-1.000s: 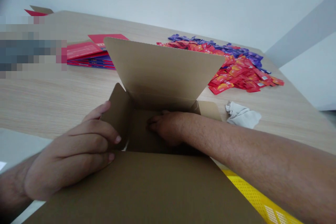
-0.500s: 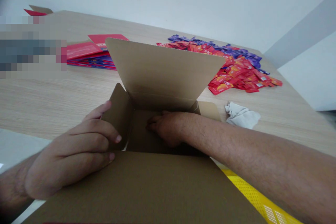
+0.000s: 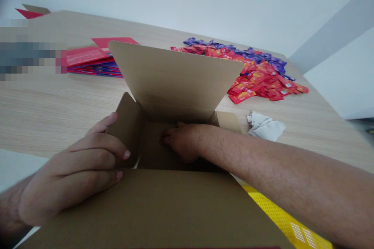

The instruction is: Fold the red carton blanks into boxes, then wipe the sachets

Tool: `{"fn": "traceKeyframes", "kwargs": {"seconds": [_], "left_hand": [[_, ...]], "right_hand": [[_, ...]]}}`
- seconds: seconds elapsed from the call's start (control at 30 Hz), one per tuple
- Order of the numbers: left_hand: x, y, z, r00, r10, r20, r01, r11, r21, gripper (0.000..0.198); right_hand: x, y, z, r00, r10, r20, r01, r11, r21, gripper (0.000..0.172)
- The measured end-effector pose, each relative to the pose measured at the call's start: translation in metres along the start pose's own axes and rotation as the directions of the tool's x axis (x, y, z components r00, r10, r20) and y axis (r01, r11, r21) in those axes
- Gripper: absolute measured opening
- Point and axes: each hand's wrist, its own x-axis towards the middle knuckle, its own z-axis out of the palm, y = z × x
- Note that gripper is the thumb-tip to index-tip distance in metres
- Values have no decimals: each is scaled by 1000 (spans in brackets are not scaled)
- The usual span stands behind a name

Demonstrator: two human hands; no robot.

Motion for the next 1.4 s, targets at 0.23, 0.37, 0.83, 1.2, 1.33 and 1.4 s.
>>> {"fn": "traceKeyframes", "kwargs": {"seconds": [0.23,0.37,0.83,1.2,1.33,1.4], "left_hand": [[-3,1,1,1000,-28,10,28,1000,-13,24],[-3,3,1,998,-62,18,62,998,-14,26],[-1,-1,1,1000,9,-18,-9,1000,-12,22],[-3,-2,1,1000,12,-22,-12,1000,2,19],[-2,-2,1,1000,12,-20,-11,1000,15,19],[-1,-2,1,999,20,-26,-19,1000,17,20]], "right_hand": [[1,0,-1,1000,6,26,-5,1000,-23,72],[1,0,-2,999,21,37,-19,999,-36,74],[0,7,-4,999,5,32,-5,1000,9,78],[-1,2,0,999,18,30,-17,999,-44,73],[-2,3,1,1000,8,22,-7,999,-47,74],[-1,3,1,1000,-2,19,3,999,-43,74]]}}
